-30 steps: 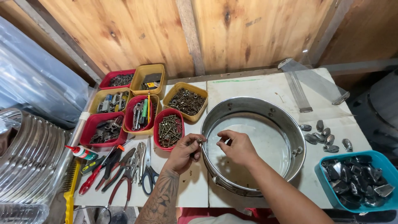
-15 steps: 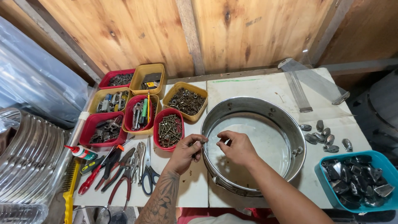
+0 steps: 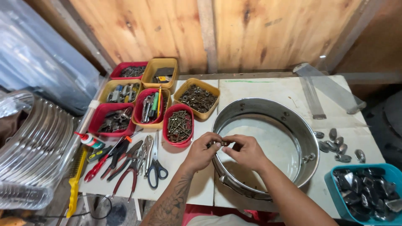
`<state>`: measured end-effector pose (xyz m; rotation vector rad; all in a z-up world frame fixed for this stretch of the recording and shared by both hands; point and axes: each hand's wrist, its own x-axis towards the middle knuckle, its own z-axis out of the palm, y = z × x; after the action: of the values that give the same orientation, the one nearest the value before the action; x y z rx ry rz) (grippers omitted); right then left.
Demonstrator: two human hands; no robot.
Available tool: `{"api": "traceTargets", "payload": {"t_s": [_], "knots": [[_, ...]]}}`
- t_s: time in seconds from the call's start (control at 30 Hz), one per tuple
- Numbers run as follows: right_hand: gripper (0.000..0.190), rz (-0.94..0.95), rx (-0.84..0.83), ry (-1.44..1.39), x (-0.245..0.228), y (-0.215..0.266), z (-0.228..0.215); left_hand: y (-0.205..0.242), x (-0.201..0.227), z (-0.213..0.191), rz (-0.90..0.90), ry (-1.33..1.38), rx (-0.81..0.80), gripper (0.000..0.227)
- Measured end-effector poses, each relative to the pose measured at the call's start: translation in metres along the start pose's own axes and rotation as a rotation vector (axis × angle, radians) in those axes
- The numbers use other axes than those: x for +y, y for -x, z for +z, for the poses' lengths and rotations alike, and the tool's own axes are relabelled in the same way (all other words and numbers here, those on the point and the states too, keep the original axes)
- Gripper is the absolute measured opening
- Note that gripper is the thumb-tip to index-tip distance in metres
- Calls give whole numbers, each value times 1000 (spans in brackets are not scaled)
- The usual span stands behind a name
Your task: The person assembles small metal components onto a circular metal frame. They pick up individual metal pieces from various containers and attach them to the frame by hand, working methodically around the circumference.
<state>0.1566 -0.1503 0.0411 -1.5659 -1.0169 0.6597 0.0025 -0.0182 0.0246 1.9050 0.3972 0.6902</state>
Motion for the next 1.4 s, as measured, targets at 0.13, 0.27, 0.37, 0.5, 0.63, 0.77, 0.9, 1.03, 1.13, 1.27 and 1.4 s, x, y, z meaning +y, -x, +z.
{"api": "traceTargets", "payload": {"t_s": [0.13,0.27,0.37,0.5,0.63,0.77,0.9,1.03,1.13,1.27,1.4], "knots": [[24,23,39,-115,26,-4,0,3,-7,9,27,-14,54,10],[26,136,46,-113,17,-2,-1,7,-1,16,64,-47,124,9],[29,170,40,-145,24,-4,-3,14,10,22,57,-130,215,9],[32,192,14,-234,32,-7,-1,21,21,20,94,-276,271,10],[30,168,-26,-288,28,-8,0,28,26,15,120,-309,296,10],[31,165,-23,-360,23,-14,1,36,31,6,131,-303,370,20],[33,143,41,-490,-2,-21,-7,48,14,-8,-73,-302,353,32],[32,268,85,-567,-13,-42,-18,59,7,-24,-551,-405,-44,54],[31,302,119,-608,-10,-53,-11,80,-9,-21,-466,-540,-97,77],[37,348,89,-576,5,-53,-3,85,-36,-21,-320,-566,-84,59],[35,414,71,-530,9,-49,-1,83,-45,-20,-237,-630,-111,59]]}}
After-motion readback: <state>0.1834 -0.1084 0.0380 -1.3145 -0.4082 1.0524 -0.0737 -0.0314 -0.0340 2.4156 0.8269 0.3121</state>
